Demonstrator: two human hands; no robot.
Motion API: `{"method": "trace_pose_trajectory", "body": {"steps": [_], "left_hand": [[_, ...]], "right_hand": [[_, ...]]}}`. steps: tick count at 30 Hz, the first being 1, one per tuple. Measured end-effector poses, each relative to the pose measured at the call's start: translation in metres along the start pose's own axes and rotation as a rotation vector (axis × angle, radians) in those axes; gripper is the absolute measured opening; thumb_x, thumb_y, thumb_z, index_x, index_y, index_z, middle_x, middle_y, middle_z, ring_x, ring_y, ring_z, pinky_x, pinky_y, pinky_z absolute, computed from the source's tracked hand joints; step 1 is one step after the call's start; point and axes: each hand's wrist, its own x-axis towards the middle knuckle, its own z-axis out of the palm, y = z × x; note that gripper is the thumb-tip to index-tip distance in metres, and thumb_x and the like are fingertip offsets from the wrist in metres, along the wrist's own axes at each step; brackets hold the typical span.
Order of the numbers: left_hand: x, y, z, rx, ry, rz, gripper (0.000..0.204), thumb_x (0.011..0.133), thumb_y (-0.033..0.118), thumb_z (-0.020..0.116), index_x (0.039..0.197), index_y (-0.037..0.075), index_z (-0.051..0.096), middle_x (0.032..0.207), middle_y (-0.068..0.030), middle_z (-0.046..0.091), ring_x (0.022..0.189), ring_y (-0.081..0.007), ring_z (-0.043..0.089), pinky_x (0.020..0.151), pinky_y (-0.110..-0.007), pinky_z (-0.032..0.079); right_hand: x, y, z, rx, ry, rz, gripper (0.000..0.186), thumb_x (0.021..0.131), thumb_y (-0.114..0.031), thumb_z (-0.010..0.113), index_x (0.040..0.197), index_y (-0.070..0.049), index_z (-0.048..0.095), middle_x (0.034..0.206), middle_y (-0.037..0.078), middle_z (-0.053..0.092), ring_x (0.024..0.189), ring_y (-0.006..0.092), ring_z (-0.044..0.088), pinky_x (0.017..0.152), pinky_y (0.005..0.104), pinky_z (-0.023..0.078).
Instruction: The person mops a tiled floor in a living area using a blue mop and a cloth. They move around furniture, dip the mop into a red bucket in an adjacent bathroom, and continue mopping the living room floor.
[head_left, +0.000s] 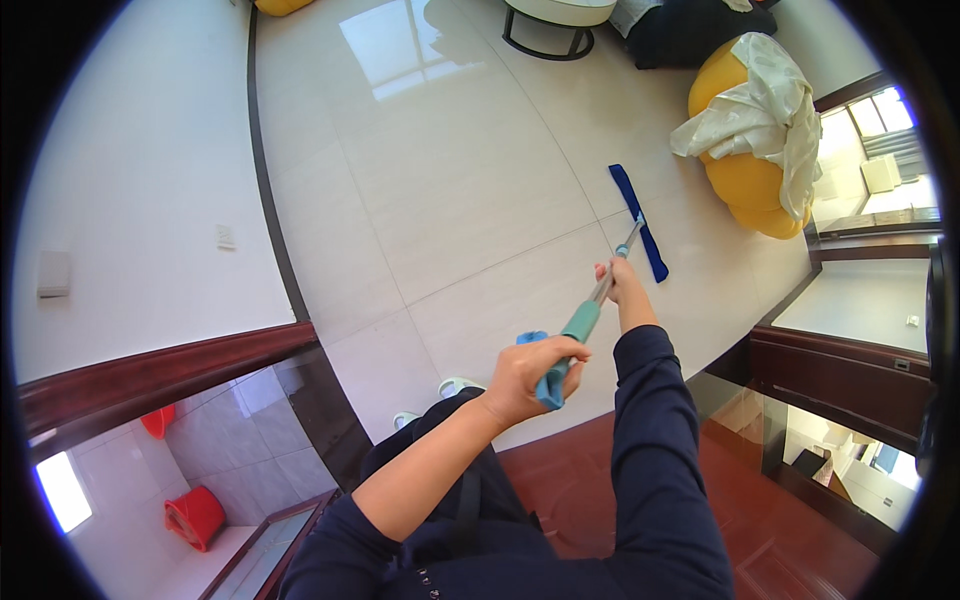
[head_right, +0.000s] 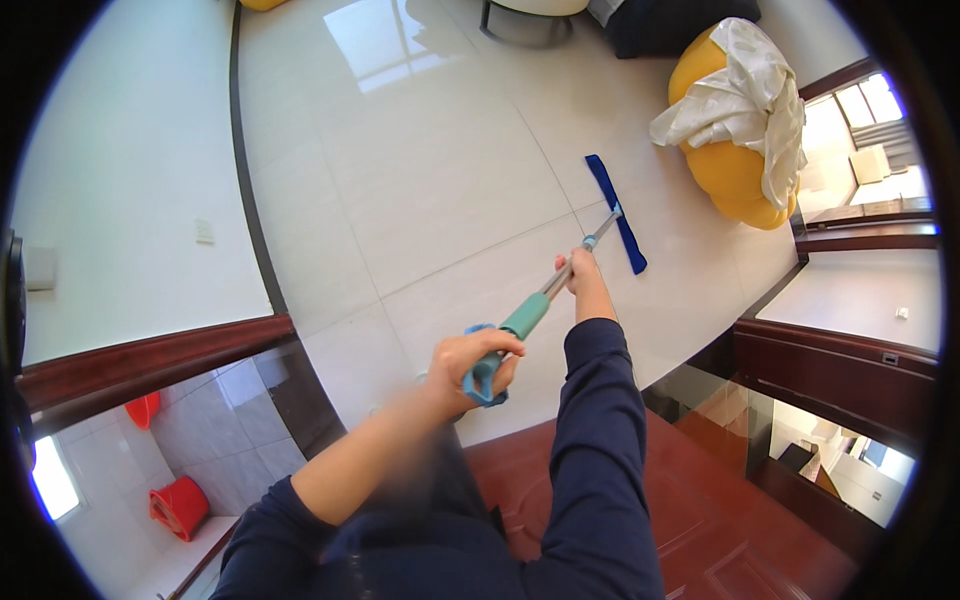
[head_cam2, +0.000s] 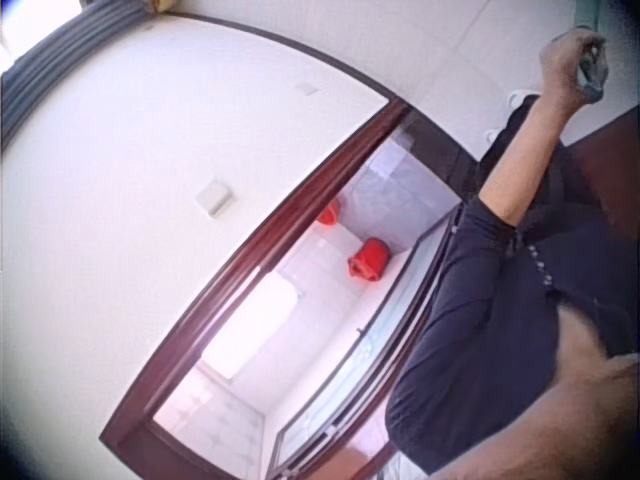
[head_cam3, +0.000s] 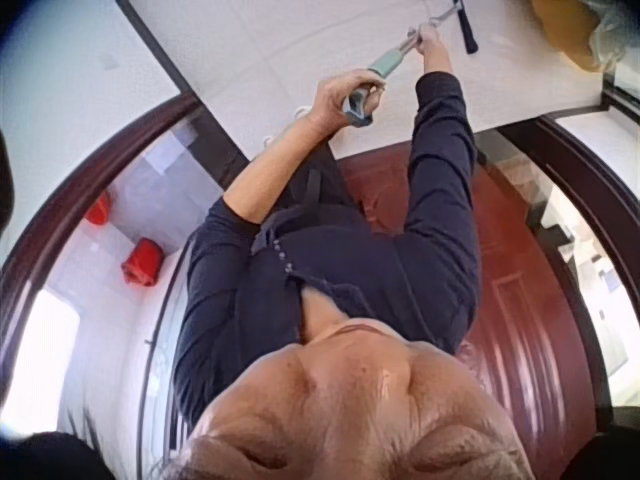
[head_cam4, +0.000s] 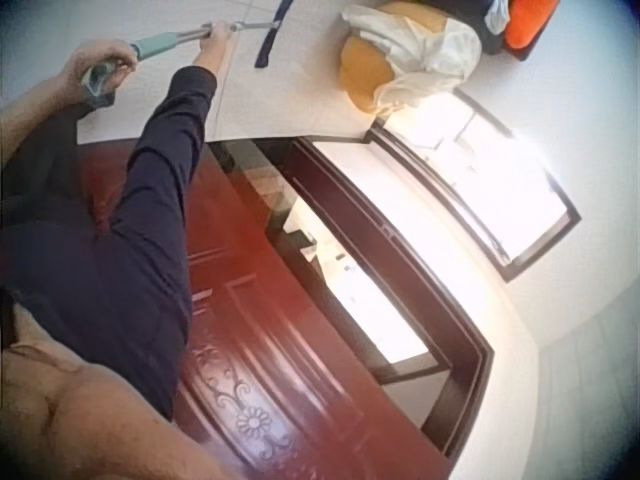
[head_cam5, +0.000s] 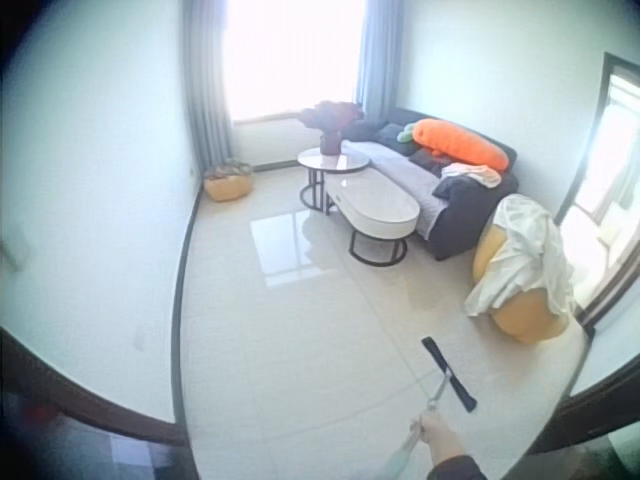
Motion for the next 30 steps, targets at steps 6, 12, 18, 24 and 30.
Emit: {"method": "trace_pose_trajectory", "body": {"steps": [6, 12, 18, 24, 30], "left_hand": [[-0.025, 0.013, -0.014, 0.069, 0.090, 0.056, 0.021, 0.068, -0.002, 0.066, 0.084, 0.008, 0.060, 0.069, -0.0073, 0.062, 0.057, -0.0212, 0.061, 0.049, -0.027, 0.046], [-0.035, 0.082, -0.062, 0.159, 0.033, 0.060, 0.022, 0.065, -0.002, 0.066, 0.083, 0.007, 0.060, 0.069, -0.0061, 0.063, 0.056, -0.0192, 0.061, 0.048, -0.027, 0.047], [-0.077, 0.145, -0.148, 0.318, 0.076, 0.017, 0.021, 0.064, -0.002, 0.067, 0.082, 0.008, 0.062, 0.070, -0.0070, 0.064, 0.058, -0.0200, 0.063, 0.050, -0.027, 0.049], [-0.149, 0.229, -0.247, 0.423, 0.152, -0.164, 0.018, 0.063, -0.007, 0.064, 0.078, 0.003, 0.062, 0.067, -0.0103, 0.064, 0.057, -0.0220, 0.064, 0.052, -0.026, 0.049], [-0.229, 0.300, -0.306, 0.604, 0.422, -0.455, 0.008, 0.068, -0.005, 0.061, 0.073, 0.000, 0.061, 0.062, -0.0089, 0.063, 0.057, -0.0172, 0.064, 0.055, -0.023, 0.049]], "right_hand": [[-0.029, 0.010, 0.006, -0.378, 0.033, 0.125, 0.024, 0.091, -0.015, 0.038, 0.111, -0.004, 0.031, 0.075, 0.009, 0.043, 0.058, 0.0152, 0.048, 0.047, 0.0259, 0.047], [-0.092, 0.039, 0.023, -0.357, -0.051, 0.267, 0.020, 0.090, -0.013, 0.037, 0.107, -0.002, 0.032, 0.081, 0.011, 0.043, 0.065, 0.0176, 0.048, 0.053, 0.0284, 0.050], [-0.178, 0.125, 0.074, -0.335, -0.089, 0.373, 0.021, 0.090, -0.012, 0.036, 0.108, -0.002, 0.032, 0.084, 0.012, 0.044, 0.066, 0.0186, 0.049, 0.056, 0.0307, 0.052], [-0.285, 0.260, 0.133, -0.437, -0.146, 0.487, 0.020, 0.089, -0.013, 0.035, 0.106, -0.002, 0.036, 0.083, 0.014, 0.050, 0.063, 0.0213, 0.055, 0.052, 0.0342, 0.054], [-0.405, 0.391, 0.184, -0.759, -0.316, 0.577, 0.030, 0.088, -0.016, 0.035, 0.114, -0.001, 0.036, 0.086, 0.018, 0.057, 0.066, 0.0259, 0.062, 0.057, 0.0397, 0.056]]}}
